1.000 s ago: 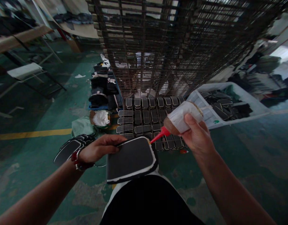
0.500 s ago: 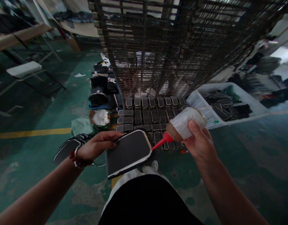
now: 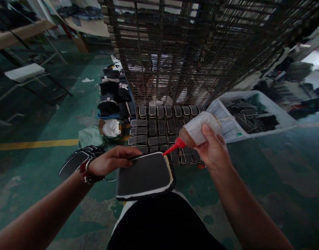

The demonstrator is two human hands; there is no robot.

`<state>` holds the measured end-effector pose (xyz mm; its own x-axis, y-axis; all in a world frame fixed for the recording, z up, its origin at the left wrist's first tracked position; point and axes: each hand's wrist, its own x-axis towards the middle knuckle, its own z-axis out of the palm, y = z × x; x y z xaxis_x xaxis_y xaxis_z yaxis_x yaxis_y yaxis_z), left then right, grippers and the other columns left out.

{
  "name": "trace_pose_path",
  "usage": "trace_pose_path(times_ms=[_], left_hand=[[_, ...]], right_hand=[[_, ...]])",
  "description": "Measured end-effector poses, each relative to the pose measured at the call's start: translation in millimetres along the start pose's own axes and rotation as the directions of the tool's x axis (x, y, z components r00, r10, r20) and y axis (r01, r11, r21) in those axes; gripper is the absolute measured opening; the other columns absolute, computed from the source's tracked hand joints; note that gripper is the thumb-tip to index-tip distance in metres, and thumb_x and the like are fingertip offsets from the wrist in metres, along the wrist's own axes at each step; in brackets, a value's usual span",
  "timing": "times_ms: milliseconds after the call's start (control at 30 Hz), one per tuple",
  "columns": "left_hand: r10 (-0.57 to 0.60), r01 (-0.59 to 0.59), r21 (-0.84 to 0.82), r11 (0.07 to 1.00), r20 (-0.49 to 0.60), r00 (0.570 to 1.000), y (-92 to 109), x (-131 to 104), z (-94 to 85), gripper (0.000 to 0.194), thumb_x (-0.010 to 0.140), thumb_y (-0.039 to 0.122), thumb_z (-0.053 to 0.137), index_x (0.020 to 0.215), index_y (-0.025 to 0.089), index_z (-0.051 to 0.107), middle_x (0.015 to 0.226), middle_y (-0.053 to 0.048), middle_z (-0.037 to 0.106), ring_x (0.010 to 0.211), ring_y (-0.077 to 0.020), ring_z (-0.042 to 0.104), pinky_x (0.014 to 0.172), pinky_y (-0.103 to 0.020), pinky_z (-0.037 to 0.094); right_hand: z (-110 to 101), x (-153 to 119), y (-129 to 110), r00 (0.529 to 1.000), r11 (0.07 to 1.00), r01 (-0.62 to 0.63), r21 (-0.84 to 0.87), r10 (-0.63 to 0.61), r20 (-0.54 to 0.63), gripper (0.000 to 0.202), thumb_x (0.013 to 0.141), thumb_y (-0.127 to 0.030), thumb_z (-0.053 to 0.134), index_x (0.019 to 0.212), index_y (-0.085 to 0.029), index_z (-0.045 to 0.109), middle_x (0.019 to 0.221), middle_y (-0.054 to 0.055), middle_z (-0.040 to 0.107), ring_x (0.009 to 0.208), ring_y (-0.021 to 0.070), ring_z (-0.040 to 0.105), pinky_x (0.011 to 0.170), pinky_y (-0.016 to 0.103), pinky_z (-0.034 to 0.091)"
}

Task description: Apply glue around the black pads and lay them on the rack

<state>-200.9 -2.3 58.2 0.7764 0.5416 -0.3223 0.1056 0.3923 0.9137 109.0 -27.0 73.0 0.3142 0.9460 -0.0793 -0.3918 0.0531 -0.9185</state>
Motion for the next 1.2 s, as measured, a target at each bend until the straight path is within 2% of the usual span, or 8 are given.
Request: trace_pose_path(times_ms=[267, 433, 567, 667, 800, 900, 1067, 1200], left_hand=[[-0.006, -0.01, -0.132, 0.991, -0.122, 0.993, -7.6, -4.9, -3.2, 0.035, 0.078, 0.013, 0.067, 0.11, 0.019, 0.079, 0.097, -0.009, 0.08, 0.08, -0.0198, 0.073, 0.068, -0.025, 0.056], [0.014, -0.07, -0.217, 0.974, -0.249, 0.968, -14.8, -3.5, -3.9, 0.032, 0.078, 0.012, 0.069, 0.107, 0.019, 0.079, 0.095, -0.009, 0.079, 0.082, -0.02, 0.072, 0.07, -0.026, 0.057], [0.039, -0.139, -0.303, 0.943, -0.315, 0.948, -23.6, 2.4, -2.3, 0.03, 0.081, 0.01, 0.07, 0.108, 0.021, 0.077, 0.101, -0.007, 0.079, 0.082, -0.0183, 0.072, 0.075, -0.027, 0.057], [0.059, -0.172, -0.338, 0.925, -0.321, 0.945, -26.8, 7.8, 0.3, 0.028, 0.081, 0.009, 0.072, 0.107, 0.02, 0.076, 0.102, -0.006, 0.079, 0.083, -0.0172, 0.072, 0.075, -0.026, 0.057], [0.04, -0.148, -0.358, 0.922, -0.293, 0.955, -25.2, 12.8, 3.9, 0.027, 0.083, 0.009, 0.072, 0.108, 0.018, 0.074, 0.101, -0.007, 0.079, 0.083, -0.0173, 0.073, 0.075, -0.026, 0.059], [0.019, -0.139, -0.391, 0.91, -0.295, 0.955, -24.2, 16.0, 5.2, 0.026, 0.082, 0.008, 0.074, 0.106, 0.019, 0.073, 0.1, -0.006, 0.079, 0.082, -0.0167, 0.074, 0.074, -0.026, 0.06], [0.025, -0.147, -0.453, 0.879, -0.263, 0.964, -24.9, 22.4, 6.0, 0.026, 0.083, 0.007, 0.073, 0.106, 0.018, 0.07, 0.097, -0.005, 0.079, 0.081, -0.0153, 0.075, 0.075, -0.024, 0.06], [-0.006, -0.125, -0.469, 0.874, -0.269, 0.963, -24.8, 27.5, 5.5, 0.027, 0.082, 0.008, 0.074, 0.107, 0.018, 0.068, 0.096, -0.006, 0.079, 0.08, -0.0157, 0.075, 0.073, -0.024, 0.061]], right_hand=[[-6.3, -10.5, -0.6, 0.999, 0.999, -0.039, -0.014, 0.039, -0.007, 0.037, 0.067, -0.052, 0.087, 0.084, -0.025, 0.069, 0.065, -0.002, 0.062, 0.05, 0.0133, 0.054, 0.033, 0.021, 0.038], [-13.5, -13.3, 2.2, 0.998, 0.999, -0.045, 0.01, 0.046, -0.043, 0.036, 0.069, -0.051, 0.086, 0.086, -0.025, 0.07, 0.068, -0.002, 0.064, 0.053, 0.0144, 0.057, 0.037, 0.022, 0.043], [-17.7, -3.1, 4.4, 0.988, 0.997, 0.042, 0.062, -0.032, -0.149, 0.032, 0.076, -0.048, 0.083, 0.093, -0.024, 0.07, 0.077, -0.001, 0.068, 0.063, 0.0164, 0.064, 0.045, 0.024, 0.05], [-17.8, 6.9, 4.1, 0.975, 0.989, 0.123, 0.078, -0.105, -0.196, 0.03, 0.078, -0.046, 0.081, 0.094, -0.024, 0.069, 0.08, -0.001, 0.069, 0.067, 0.0166, 0.065, 0.045, 0.023, 0.048], [-17.3, 12.2, 3.6, 0.968, 0.98, 0.188, 0.058, -0.175, -0.178, 0.027, 0.078, -0.043, 0.081, 0.091, -0.024, 0.068, 0.078, -0.002, 0.068, 0.065, 0.0155, 0.064, 0.043, 0.022, 0.045], [-17.9, 11.5, 4.2, 0.974, 0.984, 0.174, 0.043, -0.166, -0.153, 0.024, 0.079, -0.041, 0.08, 0.091, -0.024, 0.069, 0.078, -0.002, 0.067, 0.063, 0.0137, 0.063, 0.042, 0.021, 0.044], [-17.4, 16.7, 6.3, 0.964, 0.98, 0.169, 0.1, -0.144, -0.224, 0.03, 0.075, -0.043, 0.084, 0.092, -0.023, 0.07, 0.08, -0.002, 0.069, 0.066, 0.0142, 0.065, 0.042, 0.021, 0.046], [-16.6, 22.1, 8.8, 0.966, 0.977, 0.185, 0.108, -0.16, -0.205, 0.029, 0.074, -0.041, 0.085, 0.091, -0.023, 0.07, 0.081, -0.002, 0.069, 0.067, 0.0144, 0.065, 0.042, 0.021, 0.045]])
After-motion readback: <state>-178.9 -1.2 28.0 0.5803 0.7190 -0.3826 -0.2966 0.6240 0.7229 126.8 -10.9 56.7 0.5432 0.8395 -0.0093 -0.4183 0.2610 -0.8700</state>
